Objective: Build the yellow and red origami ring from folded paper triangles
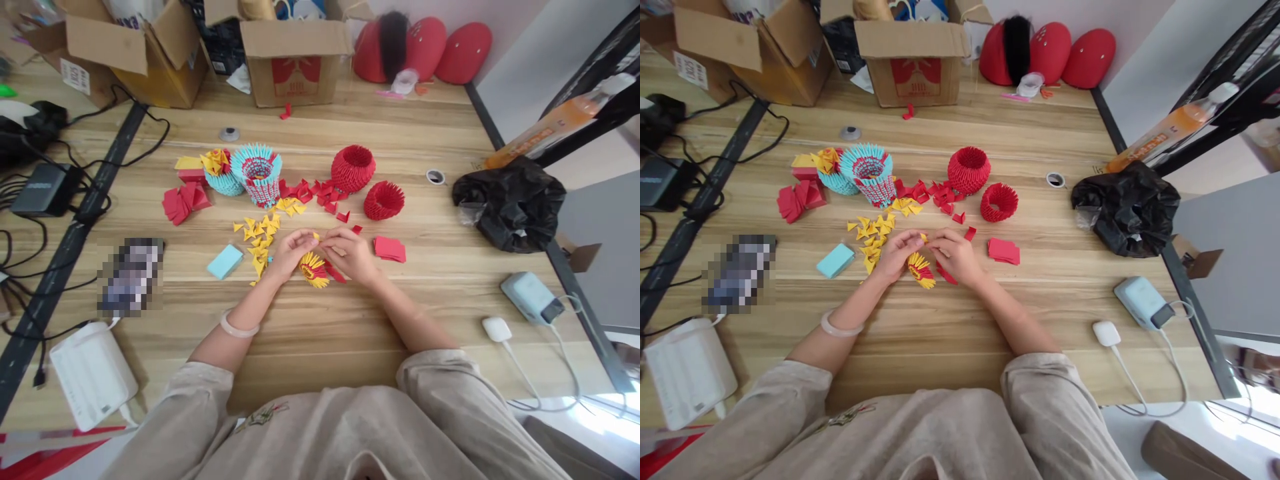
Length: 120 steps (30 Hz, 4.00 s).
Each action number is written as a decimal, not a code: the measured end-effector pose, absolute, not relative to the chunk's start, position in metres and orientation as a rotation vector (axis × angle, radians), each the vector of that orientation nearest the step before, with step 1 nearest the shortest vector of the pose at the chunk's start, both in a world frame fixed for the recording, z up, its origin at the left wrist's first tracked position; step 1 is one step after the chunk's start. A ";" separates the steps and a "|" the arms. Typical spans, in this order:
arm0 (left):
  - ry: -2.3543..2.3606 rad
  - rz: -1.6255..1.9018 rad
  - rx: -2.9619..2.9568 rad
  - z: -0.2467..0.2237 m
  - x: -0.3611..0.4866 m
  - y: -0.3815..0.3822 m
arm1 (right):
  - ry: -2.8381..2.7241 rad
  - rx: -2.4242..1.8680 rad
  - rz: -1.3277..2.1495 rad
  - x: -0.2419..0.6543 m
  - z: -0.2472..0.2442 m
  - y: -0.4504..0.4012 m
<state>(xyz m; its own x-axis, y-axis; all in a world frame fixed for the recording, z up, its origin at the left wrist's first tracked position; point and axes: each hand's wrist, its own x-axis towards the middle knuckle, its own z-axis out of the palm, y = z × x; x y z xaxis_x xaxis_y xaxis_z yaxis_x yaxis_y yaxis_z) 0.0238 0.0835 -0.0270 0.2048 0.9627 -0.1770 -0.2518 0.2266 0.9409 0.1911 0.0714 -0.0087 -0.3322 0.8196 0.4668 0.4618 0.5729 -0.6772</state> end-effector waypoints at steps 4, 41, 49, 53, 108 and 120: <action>1.006 1.021 0.992 -0.029 0.025 0.083 | -2.022 -0.978 0.563 0.190 -0.018 0.070; 1.026 0.970 1.129 -0.030 0.024 0.078 | -1.506 -1.201 0.903 0.183 -0.033 0.067; 1.029 0.849 1.162 -0.025 0.025 0.075 | -1.116 -1.160 1.339 0.180 -0.029 0.068; 1.044 0.826 1.248 -0.029 0.024 0.075 | -1.164 -1.184 1.124 0.178 -0.029 0.065; 0.813 0.963 1.033 -0.028 0.005 0.089 | -0.790 -0.836 1.842 0.202 -0.020 0.075; 0.817 0.992 1.191 -0.035 0.001 0.087 | -0.688 -0.886 1.941 0.196 -0.017 0.069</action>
<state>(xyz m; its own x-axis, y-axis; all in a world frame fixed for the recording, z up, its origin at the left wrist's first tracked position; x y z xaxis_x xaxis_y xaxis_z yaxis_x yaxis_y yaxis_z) 0.0012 0.0867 -0.0351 0.3649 0.9310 -0.0046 -0.1830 0.0766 0.9801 0.1960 0.0693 -0.0168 -0.3689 0.8746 -0.3146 -0.4813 -0.4693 -0.7404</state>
